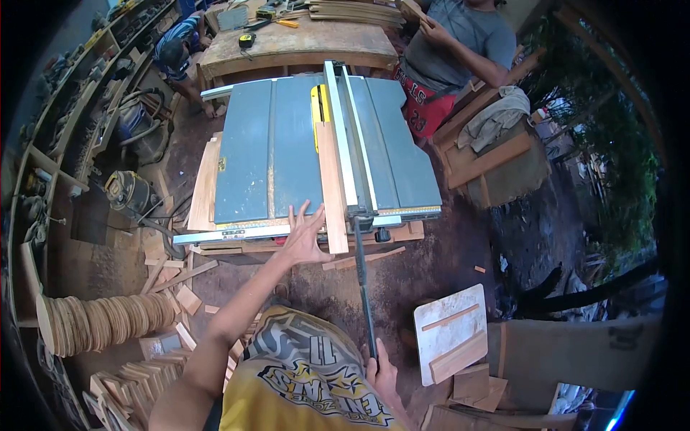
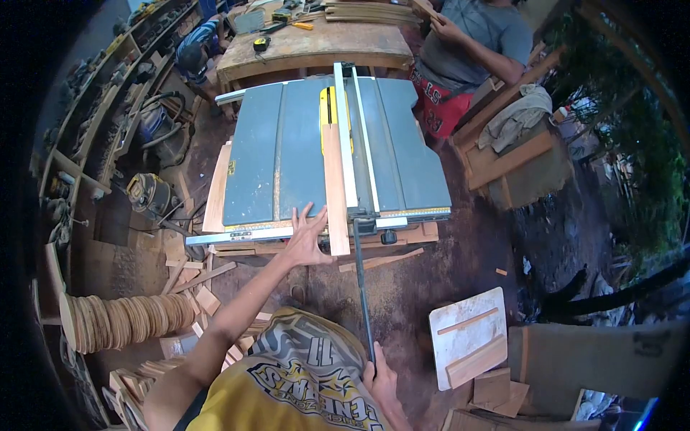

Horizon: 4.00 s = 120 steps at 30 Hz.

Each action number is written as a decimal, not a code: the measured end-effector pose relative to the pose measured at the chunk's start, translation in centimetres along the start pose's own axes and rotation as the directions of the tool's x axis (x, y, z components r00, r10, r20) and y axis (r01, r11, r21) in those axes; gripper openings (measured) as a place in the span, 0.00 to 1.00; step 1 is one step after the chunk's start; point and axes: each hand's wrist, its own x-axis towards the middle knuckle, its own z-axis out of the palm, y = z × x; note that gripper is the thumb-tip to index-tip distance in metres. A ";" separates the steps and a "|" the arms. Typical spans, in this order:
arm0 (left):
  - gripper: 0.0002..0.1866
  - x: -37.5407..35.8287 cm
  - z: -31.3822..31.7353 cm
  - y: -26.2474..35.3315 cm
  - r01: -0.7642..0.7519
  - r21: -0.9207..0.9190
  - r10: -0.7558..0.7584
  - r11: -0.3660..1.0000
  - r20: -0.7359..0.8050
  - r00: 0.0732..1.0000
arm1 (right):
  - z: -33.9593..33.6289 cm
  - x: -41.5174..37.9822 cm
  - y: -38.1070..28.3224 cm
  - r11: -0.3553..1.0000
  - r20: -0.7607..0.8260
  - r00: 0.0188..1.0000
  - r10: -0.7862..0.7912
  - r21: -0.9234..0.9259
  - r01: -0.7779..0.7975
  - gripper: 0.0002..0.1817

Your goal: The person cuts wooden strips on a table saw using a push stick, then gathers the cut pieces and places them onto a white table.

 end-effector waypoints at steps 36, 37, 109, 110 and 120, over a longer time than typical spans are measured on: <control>0.43 5.4 -0.9 -2.1 0.173 -0.095 -0.176 0.980 -0.018 0.984 | -1.0 8.8 -10.8 0.915 0.152 0.987 -0.058 -0.388 0.114 0.33; 0.41 5.5 -1.1 -2.0 0.174 -0.107 -0.178 0.979 -0.023 0.984 | -0.8 9.1 -11.0 0.907 0.155 0.987 -0.047 -0.408 0.107 0.34; 0.19 -10.5 6.3 -3.4 0.520 -0.614 -0.416 0.594 0.318 0.852 | 4.0 29.7 -18.0 0.804 0.120 0.971 -0.209 -0.543 0.240 0.30; 0.19 -12.2 8.6 -5.3 0.629 -0.670 -0.470 0.394 0.441 0.764 | 4.1 30.0 -18.0 0.805 0.122 0.973 -0.197 -0.547 0.231 0.30; 0.40 -8.5 20.7 -17.2 -0.124 -0.675 -0.678 -0.727 0.679 0.282 | 4.9 33.3 -19.1 0.795 0.094 0.975 -0.199 -0.567 0.217 0.29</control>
